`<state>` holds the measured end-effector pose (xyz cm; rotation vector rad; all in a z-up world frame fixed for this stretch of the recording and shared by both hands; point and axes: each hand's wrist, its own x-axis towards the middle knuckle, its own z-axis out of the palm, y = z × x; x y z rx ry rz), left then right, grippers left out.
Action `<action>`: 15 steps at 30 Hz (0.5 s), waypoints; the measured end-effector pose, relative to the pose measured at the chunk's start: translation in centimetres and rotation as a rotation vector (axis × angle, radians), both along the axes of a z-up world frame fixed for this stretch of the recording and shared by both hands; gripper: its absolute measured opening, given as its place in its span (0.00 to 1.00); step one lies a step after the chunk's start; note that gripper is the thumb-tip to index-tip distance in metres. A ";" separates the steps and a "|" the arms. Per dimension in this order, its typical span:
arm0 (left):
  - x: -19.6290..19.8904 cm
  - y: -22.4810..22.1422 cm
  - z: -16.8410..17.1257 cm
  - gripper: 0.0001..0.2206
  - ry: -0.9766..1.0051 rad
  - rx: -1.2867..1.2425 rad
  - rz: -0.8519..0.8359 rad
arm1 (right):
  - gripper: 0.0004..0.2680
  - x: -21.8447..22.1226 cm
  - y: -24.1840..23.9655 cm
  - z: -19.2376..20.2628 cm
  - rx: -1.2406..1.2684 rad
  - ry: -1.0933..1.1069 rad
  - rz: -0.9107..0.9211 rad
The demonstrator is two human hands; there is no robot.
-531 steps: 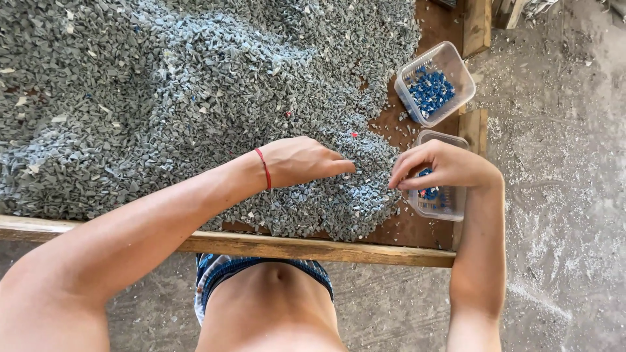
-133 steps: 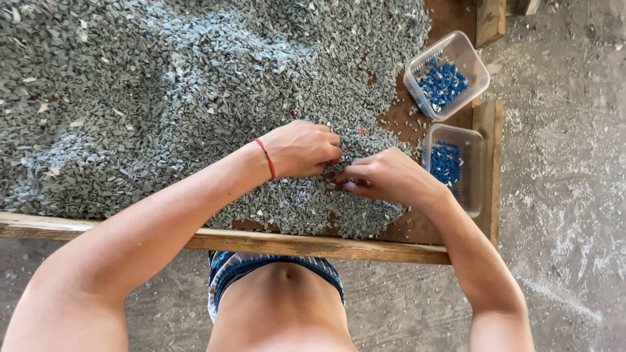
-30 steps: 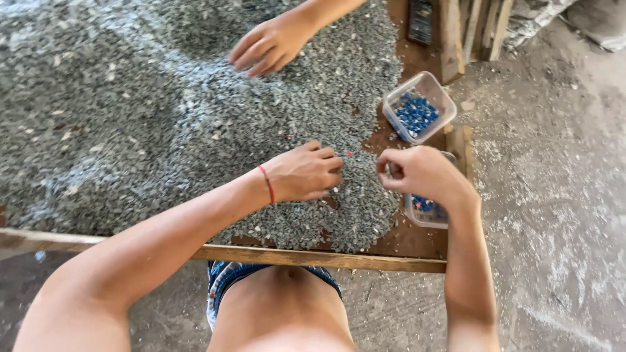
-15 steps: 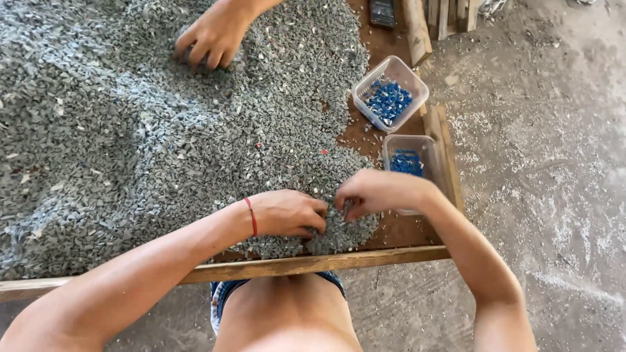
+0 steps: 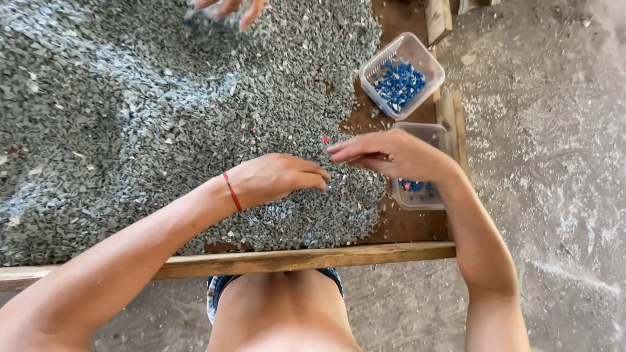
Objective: Sorting small blue plastic fragments from a large pile of shredded grey plastic into containers.
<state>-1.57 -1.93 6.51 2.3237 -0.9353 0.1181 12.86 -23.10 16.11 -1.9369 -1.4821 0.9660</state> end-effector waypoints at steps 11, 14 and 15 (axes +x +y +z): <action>0.1 0.2 2.6 0.29 0.059 -0.060 0.082 | 0.06 1.3 -1.3 -1.3 -0.310 -0.170 -0.100; 0.8 0.3 2.1 0.28 0.119 -0.111 0.081 | 0.07 1.8 -1.6 -2.7 -0.308 -0.341 -0.032; 1.1 0.4 1.6 0.27 0.153 -0.143 0.083 | 0.09 2.1 -1.8 -3.4 -0.302 -0.455 0.027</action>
